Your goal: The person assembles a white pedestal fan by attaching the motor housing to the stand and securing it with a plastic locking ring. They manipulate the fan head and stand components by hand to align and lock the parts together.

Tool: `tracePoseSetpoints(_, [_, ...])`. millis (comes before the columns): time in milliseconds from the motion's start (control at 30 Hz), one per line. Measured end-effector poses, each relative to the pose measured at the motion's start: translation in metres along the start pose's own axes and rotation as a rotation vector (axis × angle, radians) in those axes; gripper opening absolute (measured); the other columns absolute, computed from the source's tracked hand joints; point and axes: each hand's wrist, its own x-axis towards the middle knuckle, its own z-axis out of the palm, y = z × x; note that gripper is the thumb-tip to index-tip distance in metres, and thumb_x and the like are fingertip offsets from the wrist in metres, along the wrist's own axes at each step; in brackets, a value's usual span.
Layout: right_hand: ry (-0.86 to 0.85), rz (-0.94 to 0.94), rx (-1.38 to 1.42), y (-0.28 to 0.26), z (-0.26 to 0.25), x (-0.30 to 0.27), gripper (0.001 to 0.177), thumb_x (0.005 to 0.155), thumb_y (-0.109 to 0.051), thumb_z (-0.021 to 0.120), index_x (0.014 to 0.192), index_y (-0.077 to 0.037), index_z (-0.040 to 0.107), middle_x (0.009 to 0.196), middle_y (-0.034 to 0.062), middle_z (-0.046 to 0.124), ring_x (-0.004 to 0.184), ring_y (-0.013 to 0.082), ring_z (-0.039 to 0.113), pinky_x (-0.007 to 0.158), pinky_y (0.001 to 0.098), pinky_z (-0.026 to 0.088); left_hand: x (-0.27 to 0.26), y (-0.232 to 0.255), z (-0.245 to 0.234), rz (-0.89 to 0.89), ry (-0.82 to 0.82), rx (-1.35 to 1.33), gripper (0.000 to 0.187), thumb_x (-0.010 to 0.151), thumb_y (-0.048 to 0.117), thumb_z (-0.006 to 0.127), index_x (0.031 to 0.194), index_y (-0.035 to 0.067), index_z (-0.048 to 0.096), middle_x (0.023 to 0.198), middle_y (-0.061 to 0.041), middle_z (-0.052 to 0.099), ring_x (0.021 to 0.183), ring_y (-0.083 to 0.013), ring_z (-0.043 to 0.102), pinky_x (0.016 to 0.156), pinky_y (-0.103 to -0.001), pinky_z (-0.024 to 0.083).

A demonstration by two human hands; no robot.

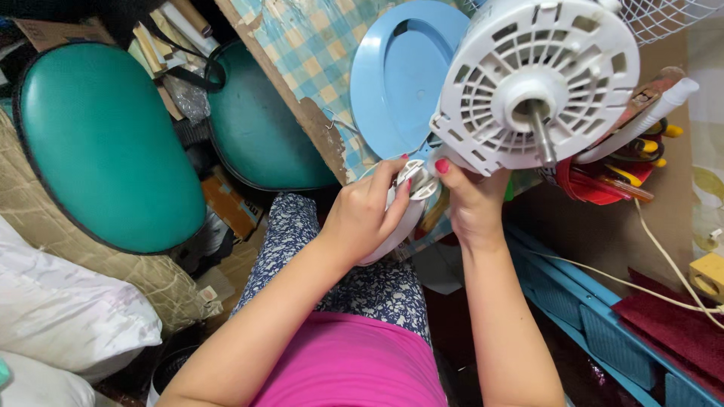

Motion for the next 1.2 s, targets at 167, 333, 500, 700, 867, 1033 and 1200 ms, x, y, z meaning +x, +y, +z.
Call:
tracePoseSetpoints(167, [0.016,-0.052,0.049,0.003,-0.002,0.017,0.086,0.096,0.001,0.085,0.158,-0.012,0.027,0.144,0.0069,0.052,0.131,0.0178,0.056,0.115,0.0339,0.048,0.025,0.000,-0.014,-0.070,-0.153,-0.010,0.023,0.104,0.016,0.060,0.123,0.002,0.057,0.084,-0.019,0.072,0.078,-0.0370,0.073,0.067,-0.047,0.056])
tracePoseSetpoints(333, [0.003,-0.033,0.023,-0.002,-0.001,0.028,0.091,0.094,0.000,0.083,0.160,-0.018,0.024,0.146,0.0072,0.053,0.124,0.0211,0.057,0.102,0.0401,0.051,0.035,-0.006,-0.010,-0.042,-0.155,-0.019,0.024,0.103,0.017,0.060,0.121,0.002,0.055,0.078,-0.019,0.071,0.073,-0.0395,0.072,0.062,-0.049,0.055])
tracePoseSetpoints(500, [-0.002,-0.012,0.047,-0.007,-0.003,0.030,0.090,0.099,0.002,0.083,0.164,-0.017,0.024,0.146,0.0067,0.052,0.131,0.0192,0.055,0.111,0.0371,0.049,0.038,-0.007,-0.009,-0.040,-0.179,-0.008,0.023,0.103,0.017,0.060,0.118,0.002,0.053,0.074,-0.020,0.070,0.071,-0.0416,0.070,0.061,-0.051,0.054])
tracePoseSetpoints(700, [0.009,0.000,0.096,-0.008,-0.004,0.032,0.078,0.099,0.001,0.082,0.159,-0.013,0.034,0.144,0.0064,0.054,0.126,0.0203,0.054,0.107,0.0388,0.045,0.042,-0.006,-0.010,-0.030,-0.205,0.035,0.019,0.103,0.018,0.060,0.113,0.003,0.052,0.069,-0.021,0.067,0.068,-0.0426,0.069,0.059,-0.053,0.053])
tracePoseSetpoints(867, [0.034,0.014,0.173,-0.010,-0.001,0.028,0.061,0.099,-0.004,0.081,0.151,-0.004,0.050,0.140,0.0071,0.057,0.132,0.0209,0.056,0.119,0.0434,0.045,0.044,-0.007,-0.010,-0.018,-0.204,0.028,0.022,0.102,0.018,0.060,0.113,0.002,0.051,0.068,-0.021,0.067,0.067,-0.0430,0.068,0.059,-0.053,0.052])
tracePoseSetpoints(1033, [0.045,0.000,0.137,-0.015,0.007,0.022,0.058,0.095,-0.006,0.083,0.145,-0.007,0.054,0.141,0.0056,0.058,0.132,0.0206,0.057,0.123,0.0450,0.047,0.043,-0.005,-0.009,-0.014,-0.178,0.022,0.020,0.103,0.017,0.059,0.114,0.002,0.052,0.070,-0.021,0.067,0.069,-0.0432,0.068,0.060,-0.053,0.053])
tracePoseSetpoints(1200, [-0.006,-0.045,0.023,-0.018,0.008,0.017,0.050,0.098,-0.002,0.084,0.140,-0.003,0.056,0.132,0.0085,0.062,0.120,0.0201,0.059,0.109,0.0360,0.045,0.043,-0.004,-0.007,-0.025,-0.172,-0.005,0.021,0.103,0.016,0.059,0.117,0.002,0.052,0.073,-0.021,0.068,0.070,-0.0435,0.069,0.061,-0.054,0.052])
